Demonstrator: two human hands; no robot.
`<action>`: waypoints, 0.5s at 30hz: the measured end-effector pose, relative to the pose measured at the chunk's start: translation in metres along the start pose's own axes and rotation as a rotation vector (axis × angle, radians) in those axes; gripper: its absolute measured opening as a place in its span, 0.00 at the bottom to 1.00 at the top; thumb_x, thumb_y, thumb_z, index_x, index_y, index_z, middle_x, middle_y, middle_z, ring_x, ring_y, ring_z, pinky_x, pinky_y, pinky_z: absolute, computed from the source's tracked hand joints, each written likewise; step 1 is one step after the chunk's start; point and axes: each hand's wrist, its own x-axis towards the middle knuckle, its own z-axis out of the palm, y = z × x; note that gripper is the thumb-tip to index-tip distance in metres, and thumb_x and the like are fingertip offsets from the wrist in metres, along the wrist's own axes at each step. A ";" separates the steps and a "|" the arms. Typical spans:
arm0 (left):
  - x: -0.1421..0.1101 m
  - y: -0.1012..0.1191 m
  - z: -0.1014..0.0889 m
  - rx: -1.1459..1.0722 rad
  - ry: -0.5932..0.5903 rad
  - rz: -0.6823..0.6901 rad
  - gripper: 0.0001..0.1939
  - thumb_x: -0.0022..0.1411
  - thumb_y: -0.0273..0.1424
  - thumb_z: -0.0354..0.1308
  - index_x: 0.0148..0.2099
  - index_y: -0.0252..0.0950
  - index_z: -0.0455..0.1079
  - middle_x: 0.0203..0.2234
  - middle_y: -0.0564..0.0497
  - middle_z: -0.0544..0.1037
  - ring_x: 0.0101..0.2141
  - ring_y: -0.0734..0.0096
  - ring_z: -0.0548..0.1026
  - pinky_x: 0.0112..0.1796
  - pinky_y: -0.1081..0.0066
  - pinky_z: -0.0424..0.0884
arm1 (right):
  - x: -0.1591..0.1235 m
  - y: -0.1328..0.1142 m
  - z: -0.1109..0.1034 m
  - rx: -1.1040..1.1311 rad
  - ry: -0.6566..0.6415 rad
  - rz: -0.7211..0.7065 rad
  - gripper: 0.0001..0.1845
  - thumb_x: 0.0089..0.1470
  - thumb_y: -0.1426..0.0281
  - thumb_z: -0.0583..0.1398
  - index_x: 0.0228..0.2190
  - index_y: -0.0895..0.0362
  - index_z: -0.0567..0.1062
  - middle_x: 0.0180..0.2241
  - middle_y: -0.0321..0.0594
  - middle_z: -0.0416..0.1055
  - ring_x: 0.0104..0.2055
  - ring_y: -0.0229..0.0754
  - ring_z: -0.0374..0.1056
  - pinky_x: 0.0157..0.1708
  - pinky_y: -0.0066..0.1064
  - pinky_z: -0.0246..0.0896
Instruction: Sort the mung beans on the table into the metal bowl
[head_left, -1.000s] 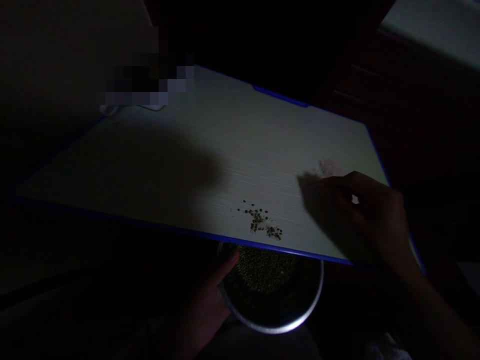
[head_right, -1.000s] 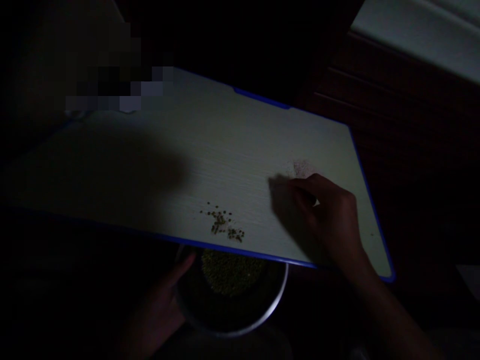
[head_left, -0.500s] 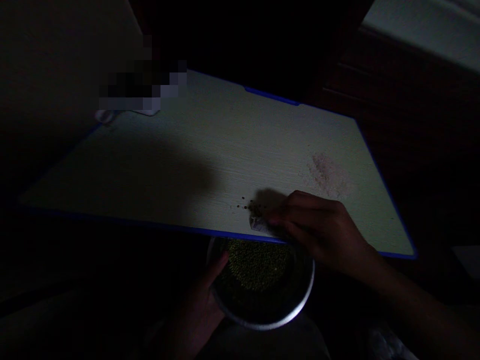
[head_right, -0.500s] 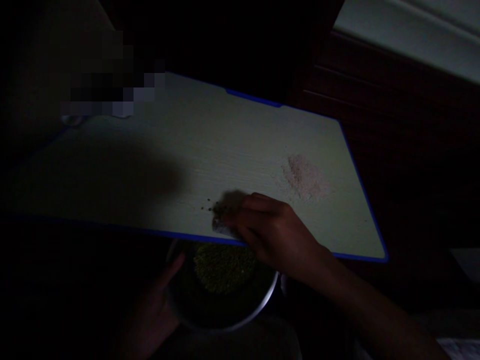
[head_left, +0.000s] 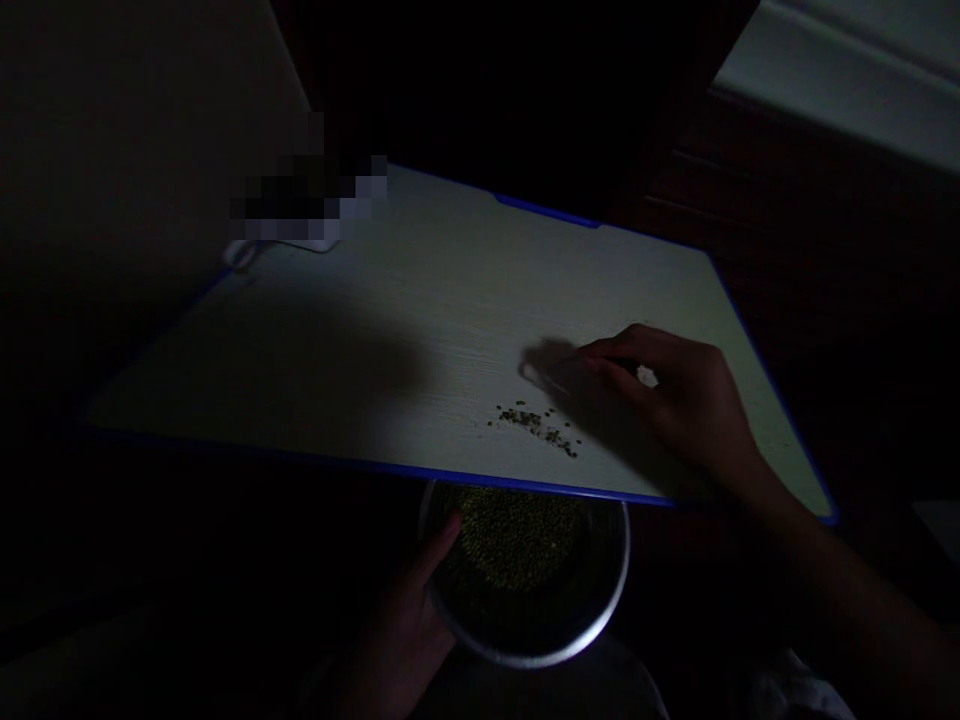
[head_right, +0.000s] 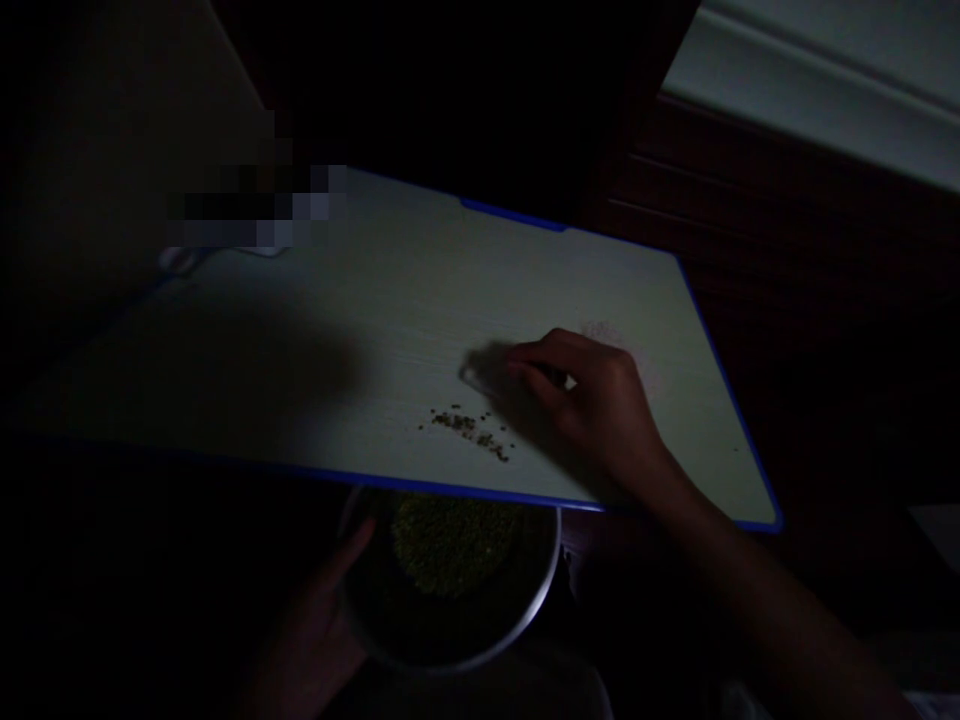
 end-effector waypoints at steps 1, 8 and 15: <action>0.002 -0.001 -0.003 -0.008 0.016 0.017 0.09 0.56 0.30 0.75 0.37 0.53 0.86 0.44 0.61 0.90 0.66 0.57 0.71 0.69 0.60 0.57 | 0.004 0.005 -0.002 -0.001 0.001 -0.010 0.09 0.65 0.70 0.63 0.42 0.57 0.85 0.36 0.43 0.83 0.35 0.41 0.76 0.35 0.33 0.66; 0.015 -0.007 0.010 -0.133 -0.083 -0.153 0.05 0.62 0.35 0.72 0.40 0.46 0.87 0.39 0.54 0.91 0.52 0.56 0.84 0.65 0.60 0.65 | 0.024 0.012 0.018 0.118 -0.191 -0.187 0.12 0.67 0.72 0.59 0.41 0.54 0.85 0.40 0.42 0.83 0.42 0.41 0.76 0.41 0.34 0.69; 0.009 -0.009 0.028 -0.125 -0.100 -0.167 0.05 0.62 0.36 0.72 0.41 0.44 0.87 0.41 0.52 0.91 0.54 0.53 0.82 0.64 0.57 0.66 | -0.001 0.007 0.004 0.166 -0.266 -0.264 0.12 0.69 0.74 0.58 0.43 0.56 0.83 0.39 0.43 0.80 0.43 0.42 0.72 0.41 0.36 0.69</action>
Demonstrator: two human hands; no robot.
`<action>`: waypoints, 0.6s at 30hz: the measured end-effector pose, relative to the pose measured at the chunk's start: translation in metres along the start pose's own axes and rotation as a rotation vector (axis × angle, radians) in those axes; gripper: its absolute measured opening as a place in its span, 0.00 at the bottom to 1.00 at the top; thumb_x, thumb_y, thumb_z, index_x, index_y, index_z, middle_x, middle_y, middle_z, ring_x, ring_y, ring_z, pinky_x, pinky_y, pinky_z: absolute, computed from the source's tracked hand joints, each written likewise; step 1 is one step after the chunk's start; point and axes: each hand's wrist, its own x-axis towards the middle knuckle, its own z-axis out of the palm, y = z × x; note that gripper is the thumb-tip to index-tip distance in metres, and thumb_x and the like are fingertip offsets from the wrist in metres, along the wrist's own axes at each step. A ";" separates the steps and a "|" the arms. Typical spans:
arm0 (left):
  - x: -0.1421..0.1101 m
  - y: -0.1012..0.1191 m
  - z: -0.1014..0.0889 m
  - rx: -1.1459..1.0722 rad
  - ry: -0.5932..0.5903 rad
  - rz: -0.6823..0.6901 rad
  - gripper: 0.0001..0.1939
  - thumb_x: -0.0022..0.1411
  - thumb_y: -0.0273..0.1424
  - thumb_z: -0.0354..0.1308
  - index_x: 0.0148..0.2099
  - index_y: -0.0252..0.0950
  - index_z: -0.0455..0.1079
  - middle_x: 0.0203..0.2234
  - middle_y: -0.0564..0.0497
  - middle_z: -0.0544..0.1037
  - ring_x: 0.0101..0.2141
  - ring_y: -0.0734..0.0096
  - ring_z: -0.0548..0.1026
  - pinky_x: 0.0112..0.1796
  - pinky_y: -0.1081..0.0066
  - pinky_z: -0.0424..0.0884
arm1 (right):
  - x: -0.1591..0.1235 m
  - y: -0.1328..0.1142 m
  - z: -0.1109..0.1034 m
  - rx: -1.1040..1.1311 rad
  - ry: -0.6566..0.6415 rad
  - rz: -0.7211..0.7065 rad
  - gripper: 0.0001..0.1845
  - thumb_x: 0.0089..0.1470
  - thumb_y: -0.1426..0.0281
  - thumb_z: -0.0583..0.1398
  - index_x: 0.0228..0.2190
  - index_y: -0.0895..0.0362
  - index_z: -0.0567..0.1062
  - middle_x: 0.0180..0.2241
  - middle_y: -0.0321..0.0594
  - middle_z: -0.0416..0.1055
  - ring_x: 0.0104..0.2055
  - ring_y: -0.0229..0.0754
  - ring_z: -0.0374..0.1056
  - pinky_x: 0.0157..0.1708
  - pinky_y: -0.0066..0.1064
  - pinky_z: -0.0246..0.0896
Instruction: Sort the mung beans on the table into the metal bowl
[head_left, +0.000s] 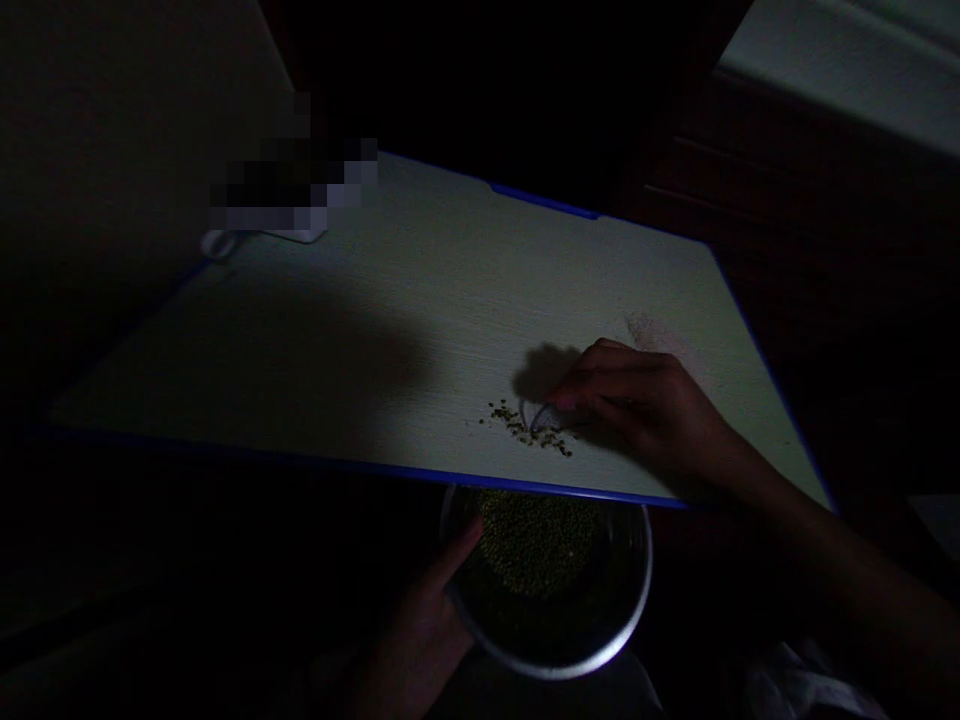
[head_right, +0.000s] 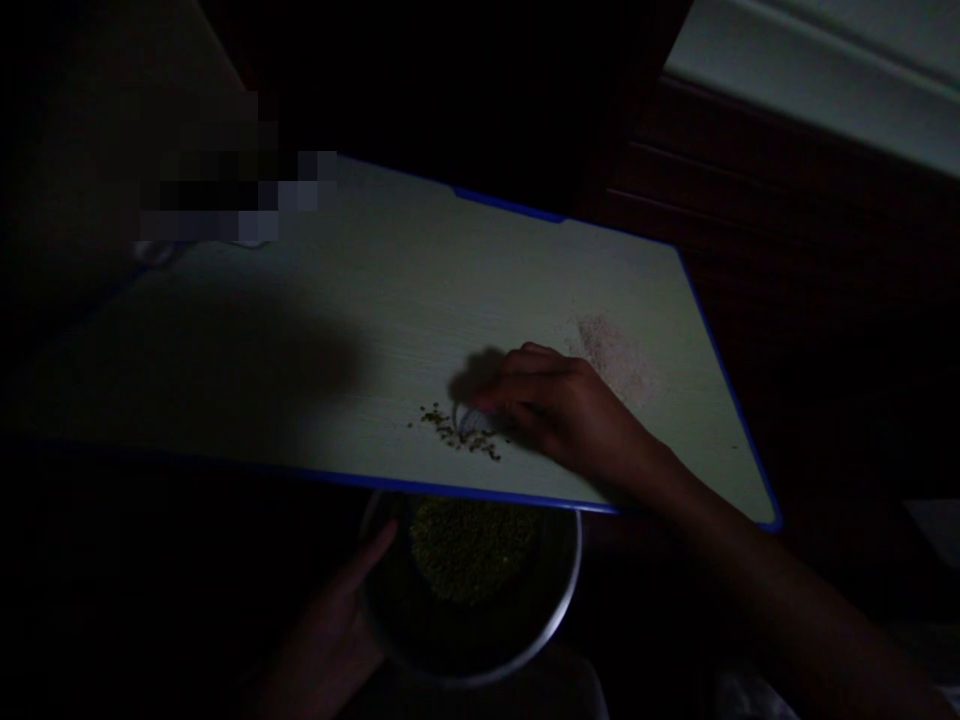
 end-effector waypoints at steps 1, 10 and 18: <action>0.000 -0.001 0.001 0.004 0.005 0.000 0.05 0.61 0.36 0.72 0.40 0.45 0.87 0.41 0.53 0.91 0.54 0.54 0.83 0.63 0.58 0.68 | -0.006 -0.003 -0.001 0.000 -0.002 0.000 0.12 0.69 0.74 0.58 0.44 0.56 0.83 0.39 0.43 0.80 0.42 0.42 0.72 0.41 0.36 0.68; 0.006 -0.004 0.003 0.009 -0.019 -0.003 0.08 0.65 0.36 0.69 0.45 0.46 0.86 0.47 0.52 0.89 0.57 0.54 0.81 0.65 0.58 0.65 | -0.036 -0.024 -0.002 -0.024 0.048 0.051 0.11 0.68 0.74 0.59 0.46 0.54 0.81 0.40 0.44 0.82 0.41 0.43 0.74 0.40 0.36 0.70; 0.002 -0.011 -0.019 0.105 0.000 0.100 0.11 0.59 0.31 0.73 0.45 0.48 0.86 0.52 0.52 0.87 0.67 0.48 0.69 0.67 0.53 0.63 | -0.053 -0.019 -0.011 -0.074 0.090 0.113 0.10 0.67 0.76 0.60 0.44 0.56 0.82 0.39 0.44 0.81 0.41 0.41 0.75 0.40 0.34 0.71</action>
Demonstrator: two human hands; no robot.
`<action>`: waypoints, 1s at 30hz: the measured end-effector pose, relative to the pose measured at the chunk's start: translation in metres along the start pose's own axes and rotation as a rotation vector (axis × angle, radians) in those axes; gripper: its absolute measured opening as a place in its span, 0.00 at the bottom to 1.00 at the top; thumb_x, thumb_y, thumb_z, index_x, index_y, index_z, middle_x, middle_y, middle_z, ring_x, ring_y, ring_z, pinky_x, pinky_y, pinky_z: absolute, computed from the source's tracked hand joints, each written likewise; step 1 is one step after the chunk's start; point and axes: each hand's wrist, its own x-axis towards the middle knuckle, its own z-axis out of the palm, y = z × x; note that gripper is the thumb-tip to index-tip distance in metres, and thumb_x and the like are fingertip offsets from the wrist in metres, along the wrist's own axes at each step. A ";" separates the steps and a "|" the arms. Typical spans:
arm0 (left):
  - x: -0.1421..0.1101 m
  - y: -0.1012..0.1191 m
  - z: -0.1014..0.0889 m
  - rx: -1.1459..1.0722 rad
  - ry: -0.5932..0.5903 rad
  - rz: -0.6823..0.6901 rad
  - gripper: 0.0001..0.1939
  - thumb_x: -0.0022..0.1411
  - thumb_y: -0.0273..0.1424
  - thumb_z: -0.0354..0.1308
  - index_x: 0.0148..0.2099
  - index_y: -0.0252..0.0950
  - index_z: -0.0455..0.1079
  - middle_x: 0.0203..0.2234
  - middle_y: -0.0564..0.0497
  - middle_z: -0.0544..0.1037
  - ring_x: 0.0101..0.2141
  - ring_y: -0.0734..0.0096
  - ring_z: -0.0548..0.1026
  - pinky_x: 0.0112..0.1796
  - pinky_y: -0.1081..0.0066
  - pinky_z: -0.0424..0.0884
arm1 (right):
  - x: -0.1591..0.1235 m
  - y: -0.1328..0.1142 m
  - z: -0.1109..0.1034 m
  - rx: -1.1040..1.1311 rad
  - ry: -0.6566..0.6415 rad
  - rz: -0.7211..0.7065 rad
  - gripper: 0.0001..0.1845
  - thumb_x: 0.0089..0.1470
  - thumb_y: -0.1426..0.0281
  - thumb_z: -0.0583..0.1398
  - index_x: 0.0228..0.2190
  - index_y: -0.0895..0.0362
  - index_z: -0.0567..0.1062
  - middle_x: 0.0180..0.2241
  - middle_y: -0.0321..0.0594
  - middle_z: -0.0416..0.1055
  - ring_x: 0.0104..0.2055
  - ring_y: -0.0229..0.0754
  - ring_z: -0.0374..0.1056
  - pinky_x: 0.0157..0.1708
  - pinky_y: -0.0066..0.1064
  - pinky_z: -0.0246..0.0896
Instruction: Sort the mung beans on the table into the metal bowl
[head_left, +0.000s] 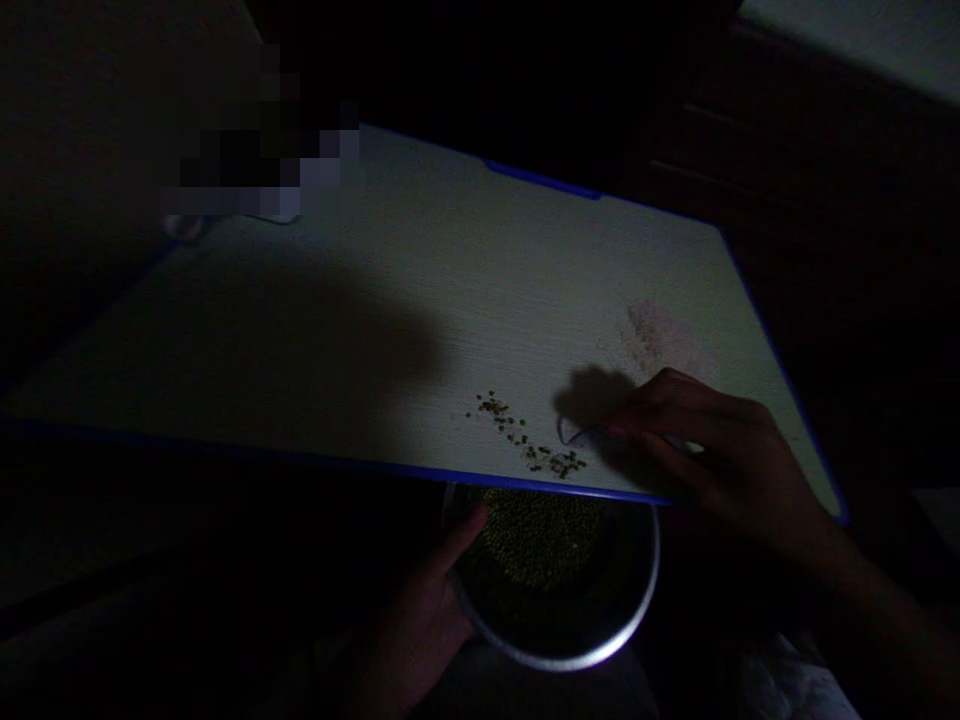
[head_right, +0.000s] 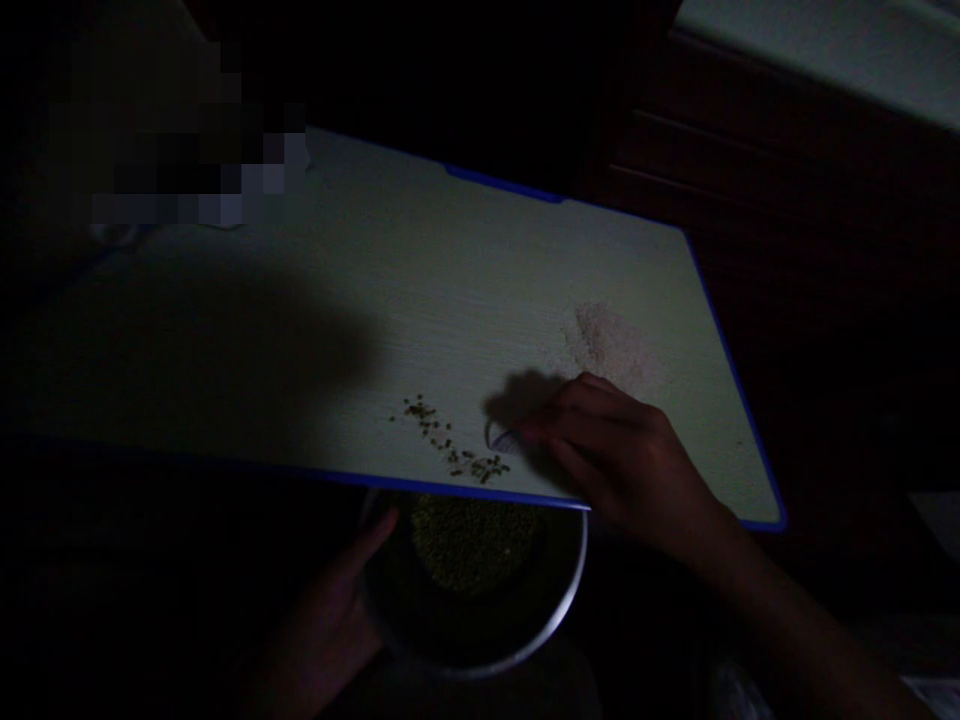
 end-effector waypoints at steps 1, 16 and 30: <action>0.000 -0.001 -0.003 0.015 0.006 0.017 0.12 0.57 0.30 0.74 0.43 0.50 0.86 0.51 0.54 0.88 0.67 0.48 0.69 0.66 0.54 0.64 | -0.001 0.001 0.000 -0.001 0.002 0.008 0.10 0.66 0.76 0.61 0.44 0.56 0.82 0.39 0.44 0.81 0.41 0.42 0.75 0.40 0.34 0.72; -0.003 0.014 0.033 -0.058 -0.006 -0.074 0.06 0.66 0.36 0.68 0.43 0.48 0.87 0.51 0.54 0.88 0.67 0.53 0.69 0.70 0.54 0.55 | -0.017 -0.003 -0.009 0.053 -0.036 0.063 0.11 0.66 0.75 0.60 0.44 0.53 0.82 0.38 0.43 0.81 0.39 0.42 0.76 0.34 0.33 0.72; 0.001 0.011 0.031 -0.011 -0.030 -0.048 0.07 0.63 0.40 0.69 0.41 0.48 0.86 0.47 0.52 0.89 0.67 0.50 0.69 0.69 0.54 0.57 | -0.016 -0.011 0.000 0.048 -0.022 0.039 0.11 0.66 0.77 0.60 0.43 0.56 0.82 0.35 0.42 0.80 0.36 0.39 0.75 0.31 0.29 0.71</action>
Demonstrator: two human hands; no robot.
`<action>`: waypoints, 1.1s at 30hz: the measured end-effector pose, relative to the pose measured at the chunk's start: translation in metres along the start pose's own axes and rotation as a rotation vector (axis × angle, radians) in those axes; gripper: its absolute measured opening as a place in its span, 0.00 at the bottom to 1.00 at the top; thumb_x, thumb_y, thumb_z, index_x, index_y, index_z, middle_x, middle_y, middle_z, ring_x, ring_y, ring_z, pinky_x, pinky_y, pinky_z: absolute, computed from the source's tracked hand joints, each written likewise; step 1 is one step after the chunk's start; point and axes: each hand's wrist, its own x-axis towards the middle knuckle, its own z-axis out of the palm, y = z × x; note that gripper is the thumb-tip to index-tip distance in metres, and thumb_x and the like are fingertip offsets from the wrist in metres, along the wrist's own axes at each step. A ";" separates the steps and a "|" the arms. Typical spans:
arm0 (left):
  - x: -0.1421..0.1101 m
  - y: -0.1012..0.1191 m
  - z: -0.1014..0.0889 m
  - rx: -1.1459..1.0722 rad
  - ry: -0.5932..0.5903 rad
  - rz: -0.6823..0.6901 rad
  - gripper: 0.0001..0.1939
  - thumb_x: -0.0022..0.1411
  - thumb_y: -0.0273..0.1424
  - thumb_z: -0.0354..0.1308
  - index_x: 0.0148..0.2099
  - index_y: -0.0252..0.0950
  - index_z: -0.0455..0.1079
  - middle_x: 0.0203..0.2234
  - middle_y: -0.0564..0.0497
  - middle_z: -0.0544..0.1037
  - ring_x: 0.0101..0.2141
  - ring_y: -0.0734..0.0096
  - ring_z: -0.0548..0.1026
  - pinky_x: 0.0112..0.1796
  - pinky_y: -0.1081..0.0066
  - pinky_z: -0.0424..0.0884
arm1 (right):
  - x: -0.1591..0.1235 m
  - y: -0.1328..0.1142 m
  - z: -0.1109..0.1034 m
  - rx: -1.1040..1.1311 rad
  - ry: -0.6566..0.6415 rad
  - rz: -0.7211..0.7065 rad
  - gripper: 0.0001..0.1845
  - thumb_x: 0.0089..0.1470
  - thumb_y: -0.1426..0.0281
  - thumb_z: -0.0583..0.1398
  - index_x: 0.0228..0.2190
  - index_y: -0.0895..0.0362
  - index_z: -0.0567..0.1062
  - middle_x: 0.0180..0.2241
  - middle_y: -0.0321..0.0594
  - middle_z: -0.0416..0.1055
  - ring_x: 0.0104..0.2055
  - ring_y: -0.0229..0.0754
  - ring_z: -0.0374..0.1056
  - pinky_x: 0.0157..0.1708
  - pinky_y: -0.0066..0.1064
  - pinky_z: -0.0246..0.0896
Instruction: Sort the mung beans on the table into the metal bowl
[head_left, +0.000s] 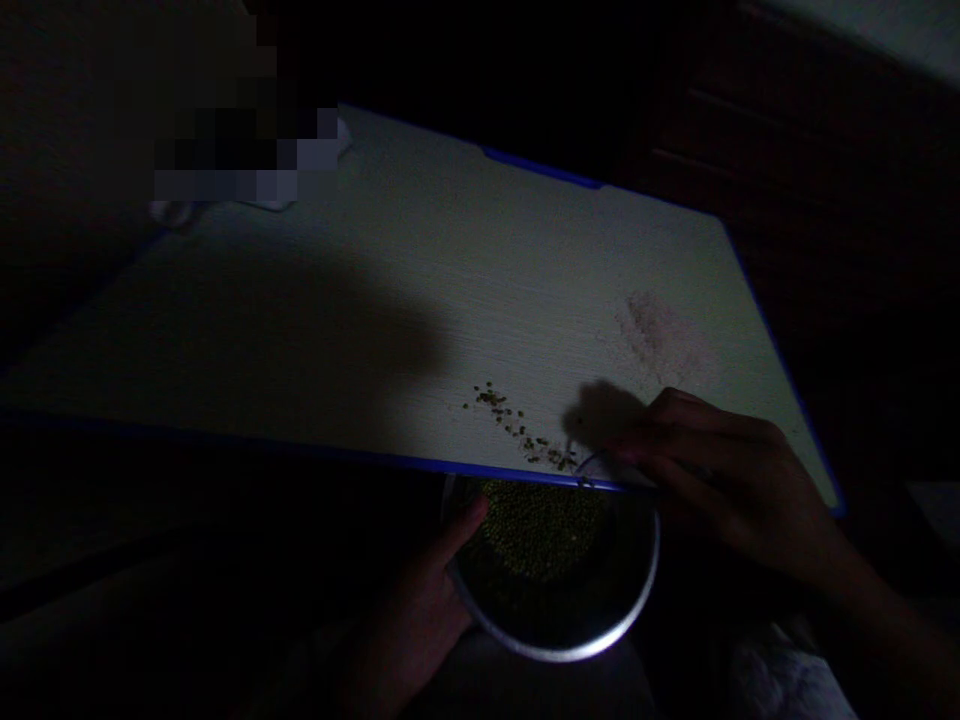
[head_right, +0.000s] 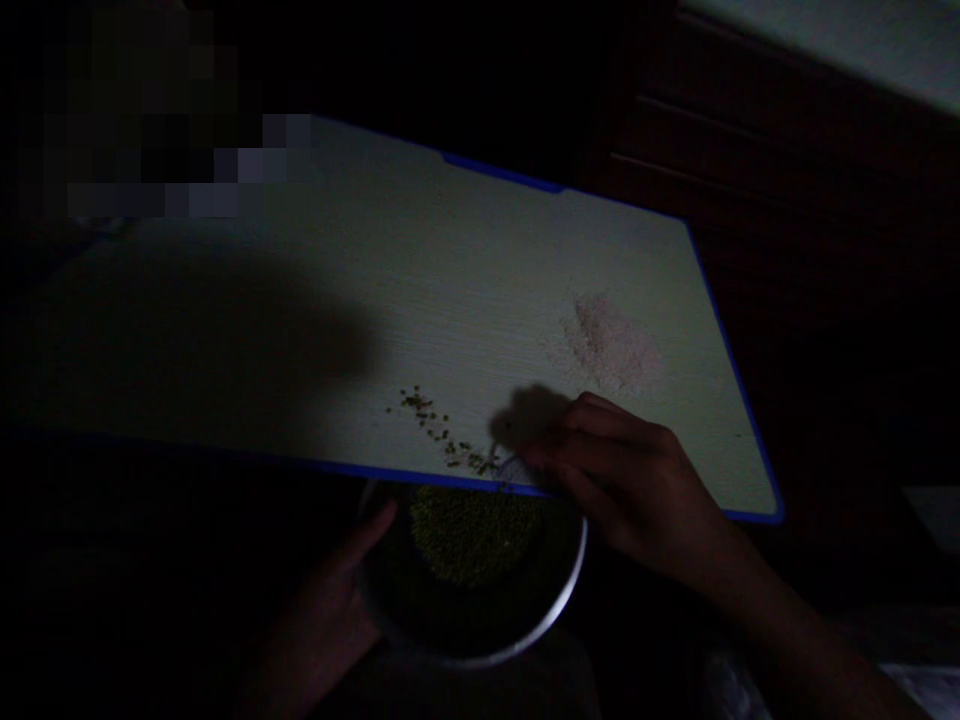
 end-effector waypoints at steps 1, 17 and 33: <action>0.000 0.000 0.001 0.010 0.002 0.002 0.08 0.64 0.41 0.68 0.42 0.47 0.86 0.48 0.51 0.89 0.68 0.49 0.68 0.69 0.53 0.57 | 0.000 -0.002 0.000 0.005 0.006 0.003 0.11 0.65 0.77 0.60 0.43 0.55 0.82 0.35 0.42 0.80 0.36 0.39 0.75 0.31 0.29 0.71; -0.003 -0.001 -0.006 0.040 0.076 0.043 0.08 0.60 0.37 0.72 0.43 0.46 0.85 0.51 0.50 0.87 0.71 0.48 0.63 0.69 0.53 0.57 | -0.004 0.008 -0.002 -0.061 0.075 0.088 0.11 0.65 0.76 0.61 0.45 0.54 0.82 0.38 0.42 0.80 0.40 0.41 0.76 0.35 0.32 0.72; 0.002 -0.004 -0.010 -0.020 0.028 -0.015 0.10 0.58 0.38 0.74 0.43 0.47 0.86 0.51 0.54 0.88 0.70 0.46 0.64 0.70 0.49 0.54 | 0.026 0.021 -0.004 0.012 -0.033 -0.074 0.11 0.68 0.74 0.60 0.45 0.56 0.83 0.40 0.43 0.80 0.42 0.40 0.75 0.39 0.32 0.70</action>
